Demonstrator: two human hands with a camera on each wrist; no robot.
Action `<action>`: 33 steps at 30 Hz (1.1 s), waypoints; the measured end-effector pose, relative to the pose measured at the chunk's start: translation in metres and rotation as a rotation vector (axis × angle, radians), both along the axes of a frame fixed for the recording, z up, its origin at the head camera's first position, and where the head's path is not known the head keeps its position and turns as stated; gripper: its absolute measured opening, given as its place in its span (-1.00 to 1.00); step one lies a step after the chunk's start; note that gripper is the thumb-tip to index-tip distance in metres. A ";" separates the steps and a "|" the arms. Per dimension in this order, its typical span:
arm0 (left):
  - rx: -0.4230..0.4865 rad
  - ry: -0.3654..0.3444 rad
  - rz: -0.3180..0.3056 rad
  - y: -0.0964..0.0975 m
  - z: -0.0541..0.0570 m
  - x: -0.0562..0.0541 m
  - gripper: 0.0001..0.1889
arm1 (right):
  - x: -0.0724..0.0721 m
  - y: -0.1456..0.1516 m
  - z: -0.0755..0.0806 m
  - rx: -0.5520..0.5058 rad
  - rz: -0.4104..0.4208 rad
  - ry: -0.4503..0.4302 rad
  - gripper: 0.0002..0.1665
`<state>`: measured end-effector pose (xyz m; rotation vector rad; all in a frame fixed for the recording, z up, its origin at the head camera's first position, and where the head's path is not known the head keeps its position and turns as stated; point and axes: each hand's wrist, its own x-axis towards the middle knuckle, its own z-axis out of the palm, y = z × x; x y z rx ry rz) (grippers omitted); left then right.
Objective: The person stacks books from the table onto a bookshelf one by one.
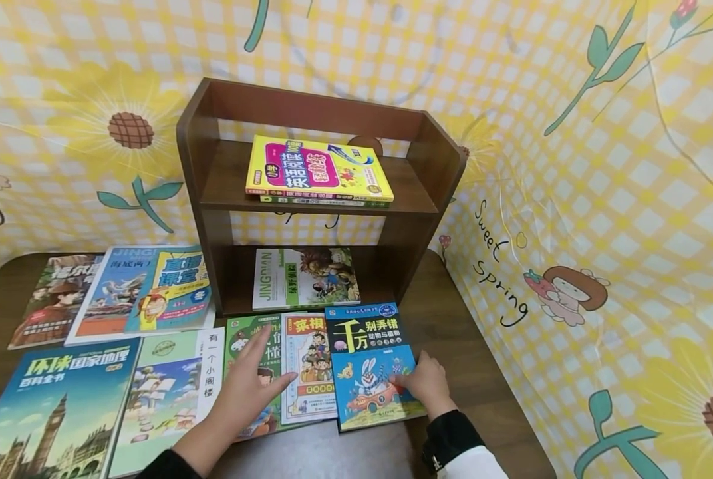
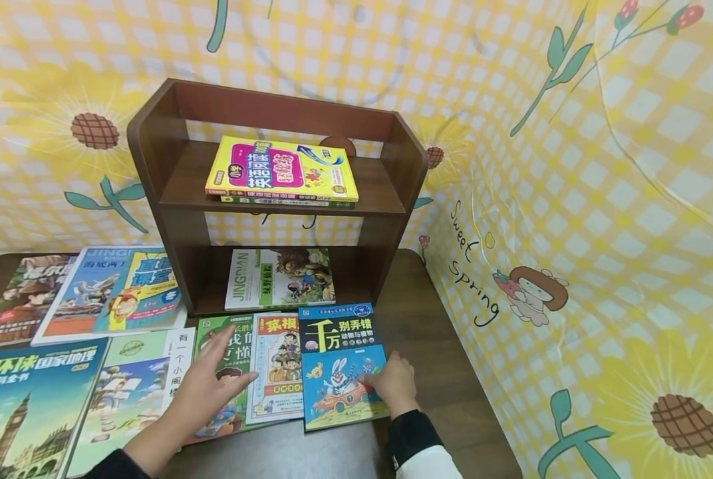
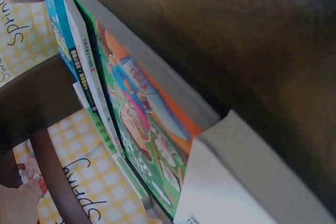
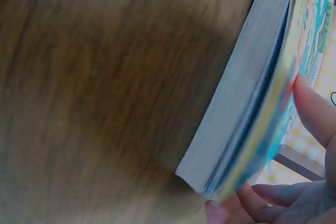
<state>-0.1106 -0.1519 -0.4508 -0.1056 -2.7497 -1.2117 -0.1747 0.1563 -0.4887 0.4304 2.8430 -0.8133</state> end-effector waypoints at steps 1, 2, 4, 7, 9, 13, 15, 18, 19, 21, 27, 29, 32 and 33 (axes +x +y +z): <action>0.006 0.000 0.001 0.000 -0.001 0.000 -0.03 | -0.001 -0.001 0.000 0.002 -0.006 -0.007 0.02; 0.009 0.000 0.002 0.000 -0.002 0.000 -0.03 | -0.001 -0.002 0.000 0.003 -0.014 -0.017 -0.03; 0.011 -0.002 0.004 0.000 -0.004 0.001 -0.03 | -0.001 -0.003 0.000 0.004 -0.027 -0.045 -0.15; 0.014 -0.009 0.009 0.000 -0.006 0.002 -0.03 | -0.001 -0.003 -0.001 0.030 -0.040 -0.088 -0.30; 0.022 -0.016 0.011 0.000 -0.007 0.003 -0.03 | -0.002 -0.004 -0.001 0.050 -0.043 -0.112 -0.34; 0.046 -0.026 0.015 -0.002 -0.010 0.003 -0.04 | -0.005 -0.004 0.001 0.056 -0.041 -0.124 -0.34; 0.050 -0.028 0.017 -0.002 -0.011 0.003 -0.05 | -0.007 -0.003 0.003 0.042 -0.041 -0.121 -0.31; 0.050 -0.032 0.021 -0.003 -0.011 0.002 -0.05 | -0.010 -0.002 0.005 0.015 -0.046 -0.125 -0.27; 0.051 -0.034 0.022 -0.004 -0.011 0.001 -0.05 | -0.011 -0.001 0.005 0.015 -0.045 -0.126 -0.26; 0.053 -0.039 0.024 -0.004 -0.011 0.001 -0.05 | -0.012 -0.001 0.004 0.018 -0.046 -0.135 -0.24; 0.043 -0.042 0.029 -0.004 -0.011 0.000 -0.05 | -0.013 0.001 0.002 0.017 -0.052 -0.164 -0.22; 0.042 -0.045 0.027 -0.004 -0.011 0.001 -0.05 | -0.012 0.002 0.003 0.003 -0.054 -0.169 -0.22; 0.042 -0.056 0.026 -0.004 -0.011 0.001 -0.05 | -0.011 0.006 0.004 -0.070 -0.044 -0.182 -0.21; 0.044 -0.057 0.027 -0.004 -0.012 0.001 -0.05 | -0.011 0.008 0.004 -0.102 -0.037 -0.182 -0.20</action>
